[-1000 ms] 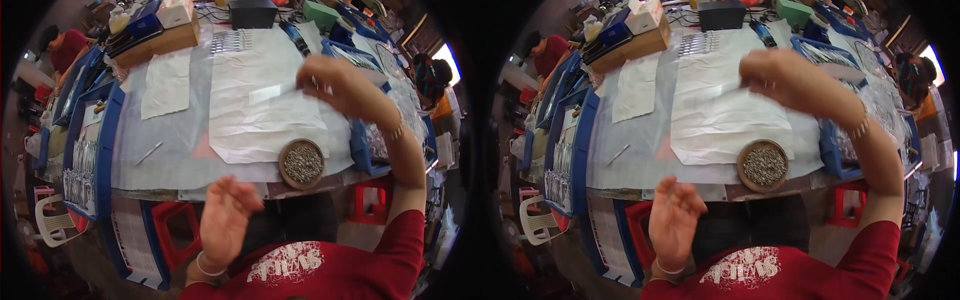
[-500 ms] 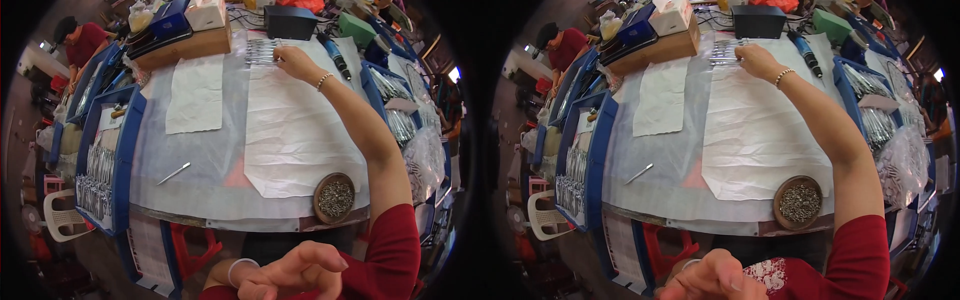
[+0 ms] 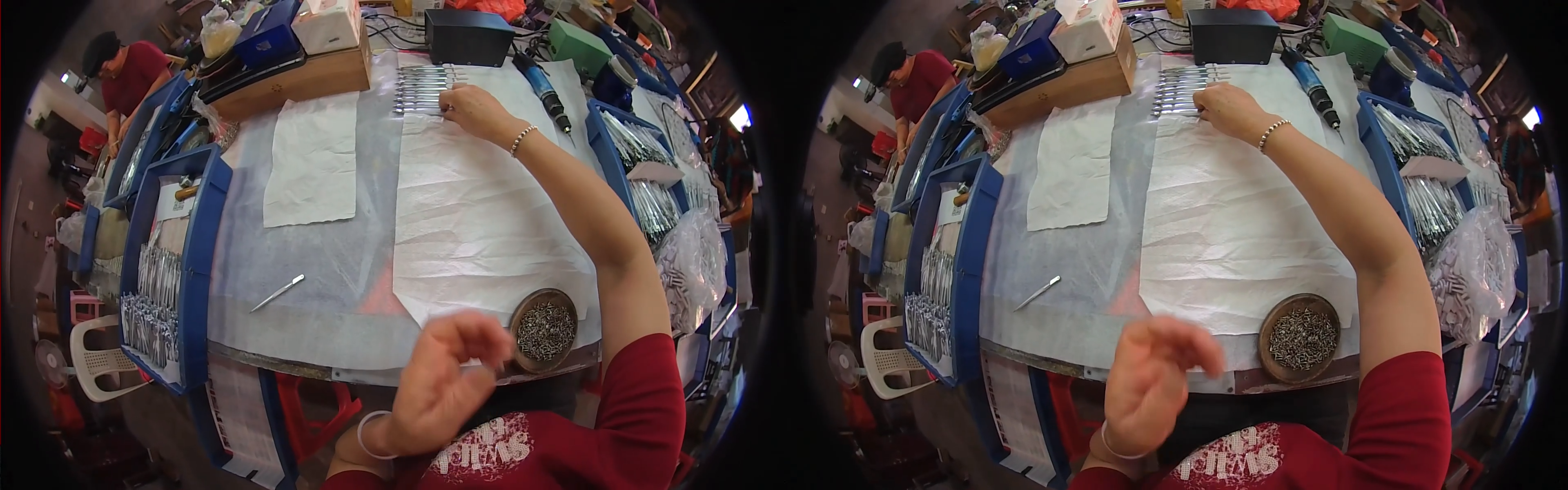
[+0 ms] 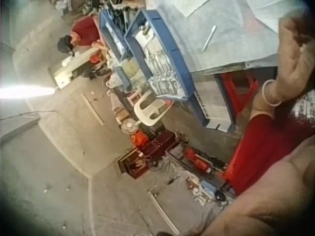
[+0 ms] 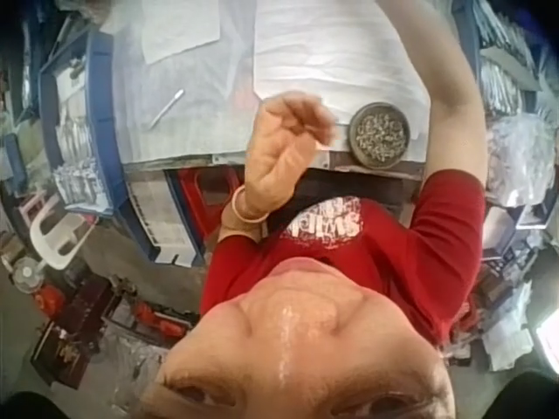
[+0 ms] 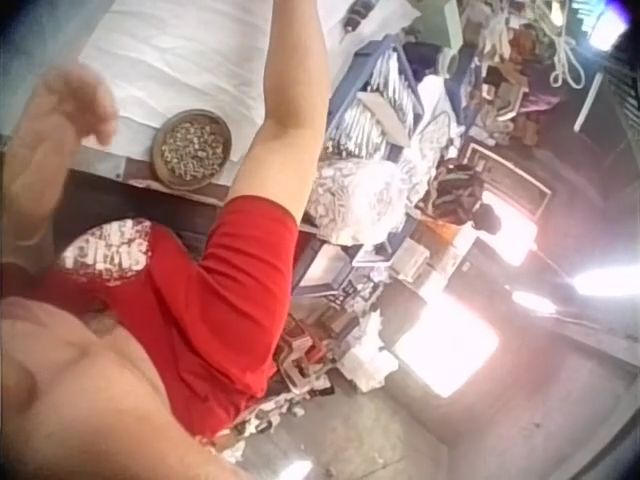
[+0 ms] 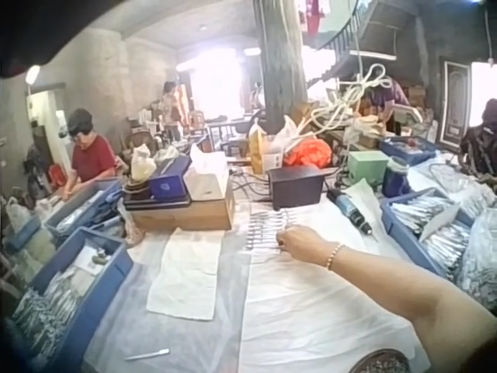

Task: Assembling small metal pins into white plastic component housings at a workbench.

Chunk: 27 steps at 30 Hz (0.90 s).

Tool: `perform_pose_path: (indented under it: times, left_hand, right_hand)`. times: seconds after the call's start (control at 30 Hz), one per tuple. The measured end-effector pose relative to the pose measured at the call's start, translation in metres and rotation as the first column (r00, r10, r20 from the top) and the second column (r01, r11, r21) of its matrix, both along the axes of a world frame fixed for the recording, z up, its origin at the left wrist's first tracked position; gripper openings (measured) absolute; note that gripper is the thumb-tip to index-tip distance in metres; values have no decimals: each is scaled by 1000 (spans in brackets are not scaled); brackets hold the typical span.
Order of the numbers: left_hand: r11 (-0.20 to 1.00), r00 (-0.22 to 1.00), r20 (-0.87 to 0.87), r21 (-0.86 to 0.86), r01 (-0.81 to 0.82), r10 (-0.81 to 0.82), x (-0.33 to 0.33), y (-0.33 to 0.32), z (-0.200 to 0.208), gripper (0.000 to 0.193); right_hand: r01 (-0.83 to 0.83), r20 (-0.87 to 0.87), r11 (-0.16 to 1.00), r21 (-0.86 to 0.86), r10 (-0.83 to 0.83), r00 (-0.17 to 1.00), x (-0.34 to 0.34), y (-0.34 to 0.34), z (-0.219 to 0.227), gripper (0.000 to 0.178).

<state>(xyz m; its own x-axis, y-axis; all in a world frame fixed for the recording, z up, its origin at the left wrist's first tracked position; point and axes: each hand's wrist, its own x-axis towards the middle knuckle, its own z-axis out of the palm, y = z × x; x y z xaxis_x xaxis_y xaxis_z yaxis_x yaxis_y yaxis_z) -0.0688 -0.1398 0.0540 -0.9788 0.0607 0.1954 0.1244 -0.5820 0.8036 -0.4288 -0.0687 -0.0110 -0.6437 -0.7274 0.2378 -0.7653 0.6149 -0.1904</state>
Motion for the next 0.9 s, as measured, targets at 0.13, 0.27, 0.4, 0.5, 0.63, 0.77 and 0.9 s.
perform_pose_path:
  times: [0.13, 0.27, 0.4, 0.5, 0.63, 0.77, 0.9]
  left_hand:
    - [988, 973, 194, -109, -107, 126, -17, -3, -18, 49]
    - [986, 928, 344, -132, -100, 141, -17, -1, -26, 60]
    - [984, 917, 371, -153, -93, 144, -10, -2, -34, 65]
    - [984, 905, 391, -122, -127, 165, -2, -5, -44, 66]
    - [997, 891, 449, 0, -74, 66, 11, -11, -44, 72]
    - [991, 896, 426, -19, -134, 129, 26, -2, -55, 71]
    - [981, 916, 351, -91, -173, 194, 47, 9, -54, 66]
  right_hand:
    - [-19, -17, 997, -71, 18, 1000, -3, 1, -7, 7]
    - [48, -8, 986, -157, -50, 999, 0, 3, -12, 8]
    - [-4, -43, 959, -283, -8, 999, 32, 2, 14, 11]
    - [-184, 135, 871, -456, 272, 953, 125, 6, 73, 9]
    - [-85, 753, 817, -570, 561, 344, 278, 51, 181, 14]
    - [115, 522, 527, -842, 850, -69, 359, 61, 207, 16]
    - [166, 639, 791, -589, 581, -504, 384, 70, 215, 18]
